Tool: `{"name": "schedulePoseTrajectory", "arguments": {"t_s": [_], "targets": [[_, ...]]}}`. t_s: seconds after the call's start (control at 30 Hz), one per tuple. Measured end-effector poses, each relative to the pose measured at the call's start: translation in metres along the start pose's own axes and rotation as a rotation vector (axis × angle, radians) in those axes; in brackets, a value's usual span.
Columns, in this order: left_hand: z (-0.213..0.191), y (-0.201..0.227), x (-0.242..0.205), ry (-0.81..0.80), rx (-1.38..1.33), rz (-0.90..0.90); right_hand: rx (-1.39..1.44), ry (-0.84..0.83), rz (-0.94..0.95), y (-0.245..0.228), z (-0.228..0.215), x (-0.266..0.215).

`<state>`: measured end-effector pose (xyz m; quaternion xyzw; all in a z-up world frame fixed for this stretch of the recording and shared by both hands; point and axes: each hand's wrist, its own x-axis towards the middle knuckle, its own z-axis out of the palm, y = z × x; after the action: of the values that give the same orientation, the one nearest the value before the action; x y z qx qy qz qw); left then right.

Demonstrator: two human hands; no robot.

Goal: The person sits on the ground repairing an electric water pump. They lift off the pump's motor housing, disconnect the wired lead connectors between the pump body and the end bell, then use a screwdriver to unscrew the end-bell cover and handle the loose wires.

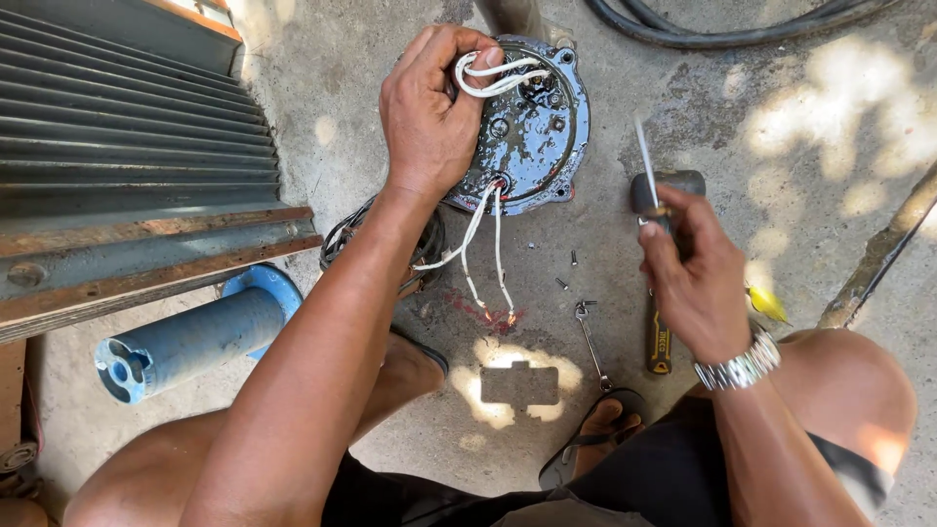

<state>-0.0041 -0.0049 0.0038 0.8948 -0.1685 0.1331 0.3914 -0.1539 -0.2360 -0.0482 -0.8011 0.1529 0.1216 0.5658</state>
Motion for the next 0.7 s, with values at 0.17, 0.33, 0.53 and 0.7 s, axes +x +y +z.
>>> {"name": "schedulePoseTrajectory", "arguments": {"t_s": [0.17, 0.33, 0.53, 0.7], "targets": [[-0.001, -0.012, -0.003, -0.028, -0.092, 0.004, -0.147, -0.009, -0.238, -0.027, -0.013, -0.033], [-0.001, -0.021, 0.001, -0.017, -0.085, 0.018, -0.272, -0.014, -0.24, -0.063, -0.014, -0.047], [-0.015, -0.029, 0.01, -0.109, -0.101, 0.05, -0.592, -0.055, -0.231, -0.086, -0.016, -0.056], [-0.023, -0.037, 0.025, -0.214, -0.106, 0.107, -0.922, -0.098, -0.305, -0.095, -0.024, -0.059]]}}
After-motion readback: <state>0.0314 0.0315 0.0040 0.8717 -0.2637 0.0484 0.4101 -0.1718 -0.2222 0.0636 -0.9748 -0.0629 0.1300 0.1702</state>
